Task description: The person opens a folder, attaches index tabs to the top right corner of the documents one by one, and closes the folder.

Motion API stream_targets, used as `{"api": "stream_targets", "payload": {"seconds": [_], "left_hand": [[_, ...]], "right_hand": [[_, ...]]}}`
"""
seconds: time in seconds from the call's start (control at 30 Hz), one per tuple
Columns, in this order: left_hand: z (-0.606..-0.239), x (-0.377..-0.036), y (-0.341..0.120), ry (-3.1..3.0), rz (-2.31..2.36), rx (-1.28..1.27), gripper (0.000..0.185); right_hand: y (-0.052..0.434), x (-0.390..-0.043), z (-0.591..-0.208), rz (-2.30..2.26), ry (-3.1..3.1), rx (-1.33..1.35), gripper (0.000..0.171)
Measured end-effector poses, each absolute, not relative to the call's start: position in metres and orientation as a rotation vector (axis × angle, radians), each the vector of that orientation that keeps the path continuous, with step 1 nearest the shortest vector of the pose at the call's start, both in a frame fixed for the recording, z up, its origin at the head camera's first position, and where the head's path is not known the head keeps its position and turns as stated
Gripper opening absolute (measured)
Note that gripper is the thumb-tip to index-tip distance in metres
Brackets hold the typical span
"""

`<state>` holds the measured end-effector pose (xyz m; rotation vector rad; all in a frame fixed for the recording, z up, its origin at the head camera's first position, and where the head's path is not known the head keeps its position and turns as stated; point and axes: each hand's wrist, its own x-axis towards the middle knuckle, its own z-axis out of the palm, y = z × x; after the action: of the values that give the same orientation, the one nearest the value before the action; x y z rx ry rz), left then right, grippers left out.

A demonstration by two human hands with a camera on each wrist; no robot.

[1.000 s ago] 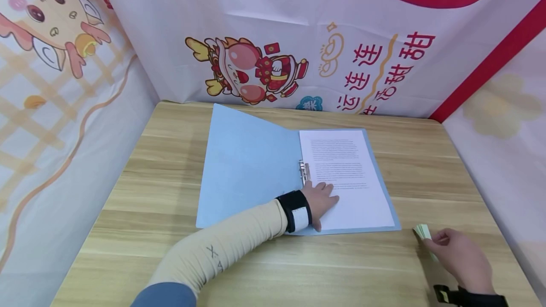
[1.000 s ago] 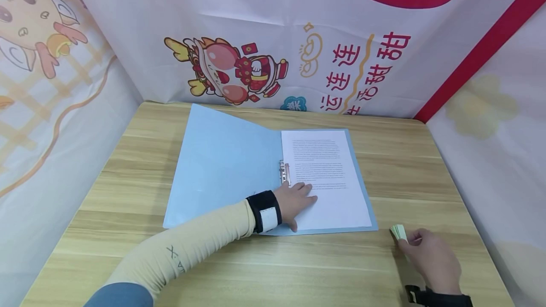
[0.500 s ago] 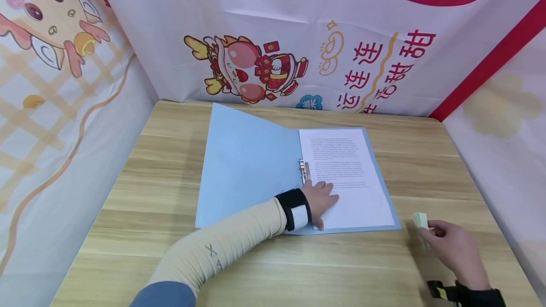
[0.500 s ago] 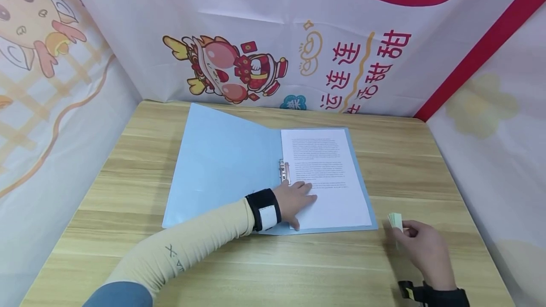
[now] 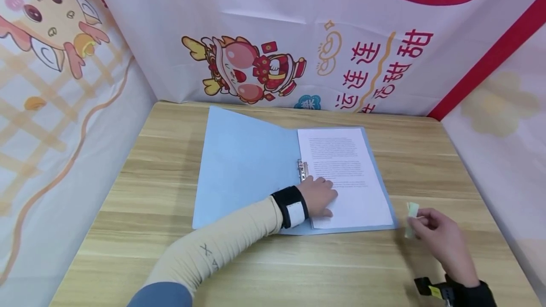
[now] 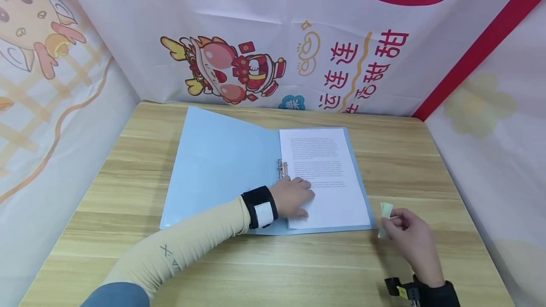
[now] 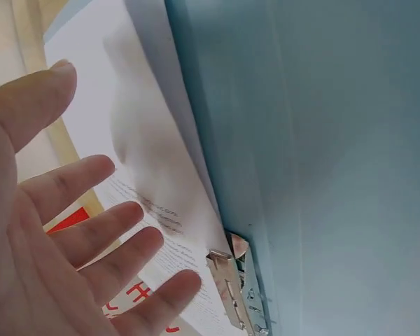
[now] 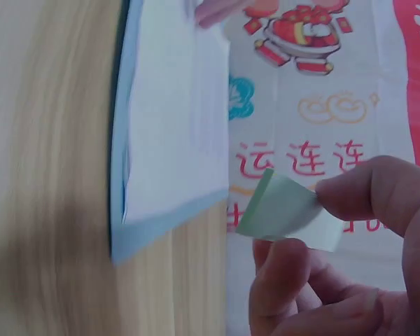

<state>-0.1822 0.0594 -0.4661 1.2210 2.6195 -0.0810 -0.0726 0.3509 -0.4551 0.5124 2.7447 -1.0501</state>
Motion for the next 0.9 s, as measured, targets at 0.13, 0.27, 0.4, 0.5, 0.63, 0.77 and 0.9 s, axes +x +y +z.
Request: {"api": "stream_targets", "payload": {"seconds": [0.13,0.27,0.4,0.5,0.63,0.77,0.9], "left_hand": [[-0.462,-0.184,0.06,2.616,0.081,1.224,0.052],[-0.459,-0.184,0.06,2.605,0.31,1.214,0.055],[-0.457,-0.18,0.057,2.537,0.569,1.22,0.052],[-0.457,-0.176,0.055,2.427,0.813,1.187,0.046],[-0.457,-0.168,0.054,2.264,1.127,1.064,0.039],[-0.457,-0.159,0.052,2.116,1.353,0.889,0.035],[-0.459,-0.152,0.049,1.95,1.521,0.735,0.033]], "right_hand": [[0.341,-0.073,-0.451,-1.142,2.731,0.516,0.043],[0.33,-0.075,-0.448,-1.235,2.779,0.504,0.039],[0.323,-0.075,-0.448,-1.352,2.802,0.484,0.035],[0.316,-0.076,-0.447,-1.445,2.77,0.464,0.033],[0.299,-0.076,-0.445,-1.558,2.694,0.445,0.036],[0.279,-0.076,-0.445,-1.784,2.568,0.427,0.033],[0.262,-0.075,-0.449,-2.036,2.386,0.42,0.028]]}}
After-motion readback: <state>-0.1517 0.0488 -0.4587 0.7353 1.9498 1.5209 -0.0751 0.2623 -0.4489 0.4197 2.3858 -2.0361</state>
